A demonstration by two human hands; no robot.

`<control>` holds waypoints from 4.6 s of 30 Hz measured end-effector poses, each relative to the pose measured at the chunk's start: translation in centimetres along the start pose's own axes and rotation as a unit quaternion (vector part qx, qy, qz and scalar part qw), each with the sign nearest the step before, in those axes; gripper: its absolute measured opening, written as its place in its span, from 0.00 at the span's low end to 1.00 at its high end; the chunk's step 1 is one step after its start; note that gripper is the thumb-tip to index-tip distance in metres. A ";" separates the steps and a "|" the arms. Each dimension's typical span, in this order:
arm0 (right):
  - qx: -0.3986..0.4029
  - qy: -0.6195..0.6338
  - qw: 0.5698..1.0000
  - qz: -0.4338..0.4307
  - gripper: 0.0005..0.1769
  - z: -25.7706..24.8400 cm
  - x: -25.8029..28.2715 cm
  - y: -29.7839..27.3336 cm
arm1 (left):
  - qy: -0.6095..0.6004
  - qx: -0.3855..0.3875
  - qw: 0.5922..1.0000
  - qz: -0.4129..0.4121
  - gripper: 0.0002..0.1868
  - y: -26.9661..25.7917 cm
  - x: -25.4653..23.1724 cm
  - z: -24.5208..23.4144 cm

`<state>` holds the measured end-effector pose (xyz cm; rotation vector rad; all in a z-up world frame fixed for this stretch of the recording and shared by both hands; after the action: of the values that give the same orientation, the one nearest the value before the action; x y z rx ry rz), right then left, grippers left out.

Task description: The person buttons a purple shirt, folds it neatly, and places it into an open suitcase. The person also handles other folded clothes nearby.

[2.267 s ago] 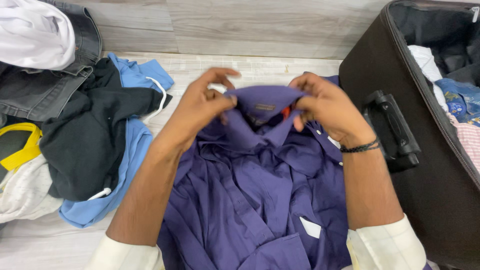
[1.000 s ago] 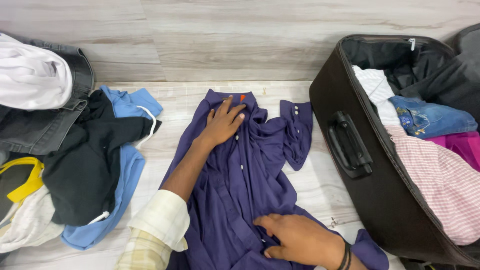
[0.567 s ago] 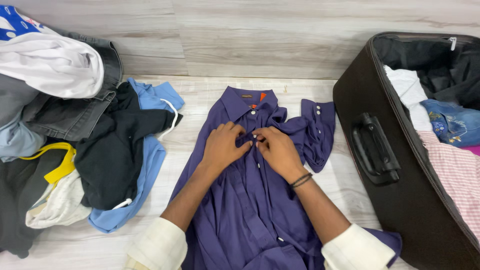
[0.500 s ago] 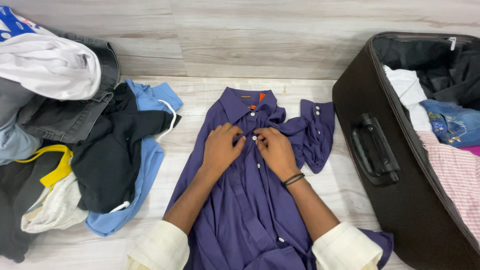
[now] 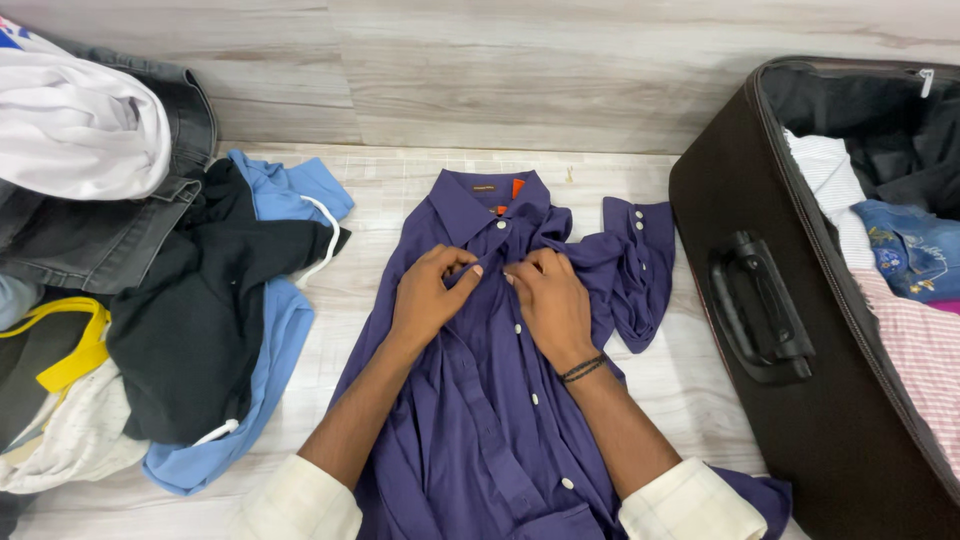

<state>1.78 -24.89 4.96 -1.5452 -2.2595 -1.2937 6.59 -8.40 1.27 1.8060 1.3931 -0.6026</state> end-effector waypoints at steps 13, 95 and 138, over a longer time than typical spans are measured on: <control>-0.007 0.125 0.988 -0.087 0.04 -0.3 2.3 0.5 | -0.145 0.031 0.988 0.040 0.13 0.4 2.1 1.9; -0.042 0.028 0.994 -0.094 0.08 0.1 1.5 0.6 | 0.060 0.011 0.990 0.126 0.19 -1.8 -2.7 1.4; 0.069 0.210 0.972 0.083 0.08 1.6 -3.3 0.4 | -0.026 -0.001 0.999 0.034 0.10 -0.4 0.8 0.2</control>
<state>4.19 -26.02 2.44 -1.2407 -1.8723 -1.2470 6.48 -8.08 0.44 1.8152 1.2925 -0.6074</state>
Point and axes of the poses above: each hand's wrist, its own y-axis towards the middle knuckle, its own z-axis out of the palm, x = y × z, the point moved 8 cm from there along y, towards the middle knuckle, and after that the axes turned 10 degrees about y, right-handed, at the moved point
